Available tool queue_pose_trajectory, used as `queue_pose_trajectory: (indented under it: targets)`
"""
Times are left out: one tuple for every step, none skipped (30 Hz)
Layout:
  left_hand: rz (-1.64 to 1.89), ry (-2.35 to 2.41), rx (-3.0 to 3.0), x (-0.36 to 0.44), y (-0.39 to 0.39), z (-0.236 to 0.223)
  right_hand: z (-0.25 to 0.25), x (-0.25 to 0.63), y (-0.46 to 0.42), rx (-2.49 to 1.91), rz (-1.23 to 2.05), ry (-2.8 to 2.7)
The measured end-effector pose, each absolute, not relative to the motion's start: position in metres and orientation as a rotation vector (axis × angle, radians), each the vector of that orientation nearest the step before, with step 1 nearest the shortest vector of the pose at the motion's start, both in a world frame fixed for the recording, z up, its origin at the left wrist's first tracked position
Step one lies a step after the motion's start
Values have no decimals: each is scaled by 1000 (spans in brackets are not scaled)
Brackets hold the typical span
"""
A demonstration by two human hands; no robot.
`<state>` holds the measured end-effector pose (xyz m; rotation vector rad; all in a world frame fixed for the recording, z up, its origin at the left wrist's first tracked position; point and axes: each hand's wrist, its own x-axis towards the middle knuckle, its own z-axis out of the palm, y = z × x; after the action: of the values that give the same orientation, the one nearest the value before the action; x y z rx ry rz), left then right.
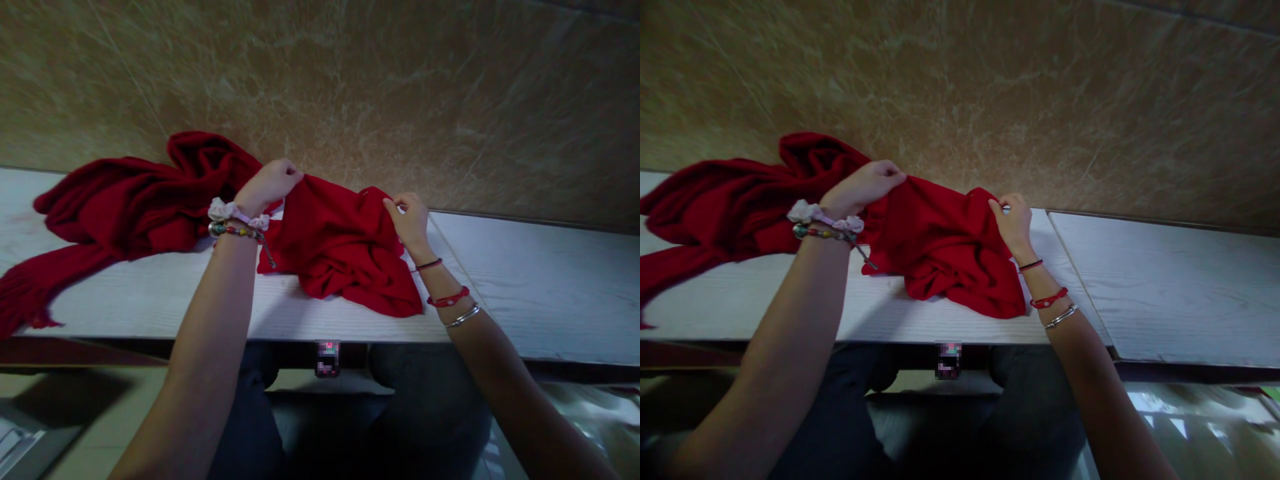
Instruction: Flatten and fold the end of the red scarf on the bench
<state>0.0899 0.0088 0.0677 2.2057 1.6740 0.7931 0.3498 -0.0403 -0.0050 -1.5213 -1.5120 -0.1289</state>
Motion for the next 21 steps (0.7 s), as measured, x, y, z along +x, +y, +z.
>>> queue_pose_trajectory:
  targets:
    - [884, 1700, 2158, 84, 7, 71, -4, 353, -39, -1507, -148, -1474]
    - [936, 1708, 2119, 78, 5, 75, -4, 356, -38, -1493, -165, -1434]
    - [949, 1702, 2091, 72, 4, 78, -3, 359, -37, -1480, -177, -1396]
    - [913, 1682, 2082, 66, 2, 80, -2, 361, -37, -1469, -185, -1366]
    - [831, 1652, 2095, 62, 2, 82, -1, 363, -37, -1465, -188, -1352]
    - [702, 1609, 2128, 58, 1, 82, 1, 365, -38, -1475, -185, -1360]
    - [543, 1547, 2169, 56, 1, 82, 3, 367, -39, -1506, -166, -1400]
    - [366, 1466, 2203, 55, 1, 80, 4, 368, -41, -1563, -118, -1477]
    - [200, 1373, 2222, 56, 2, 78, 6, 369, -43, -1640, -31, -1593]
    - [61, 1283, 2226, 57, 3, 76, 7, 371, -45, -1723, 84, -1732]
    - [-22, 1221, 2222, 59, 4, 73, 8, 372, -48, -1801, 202, -1867]
    - [-58, 1196, 2213, 60, 6, 71, 8, 373, -49, -1869, 284, -1971]
    - [-67, 1204, 2215, 62, 8, 69, 9, 374, -50, -1920, 303, -2028]
    - [-74, 1233, 2231, 62, 10, 68, 9, 374, -50, -1946, 254, -2037]
    - [-85, 1270, 2259, 62, 13, 67, 8, 374, -50, -1937, 161, -2016]
    - [-107, 1300, 2291, 62, 15, 66, 7, 373, -49, -1892, 56, -1987]
    - [-135, 1324, 2321, 61, 17, 65, 5, 371, -47, -1818, -33, -1970]
    - [-163, 1340, 2346, 61, 20, 64, 2, 368, -46, -1728, -98, -1970]
    - [-184, 1346, 2358, 61, 22, 63, -1, 364, -44, -1641, -138, -1991]
    - [-198, 1346, 2354, 62, 24, 61, -5, 359, -44, -1573, -157, -2028]
    - [-214, 1341, 2342, 63, 25, 58, -9, 355, -43, -1531, -157, -2079]
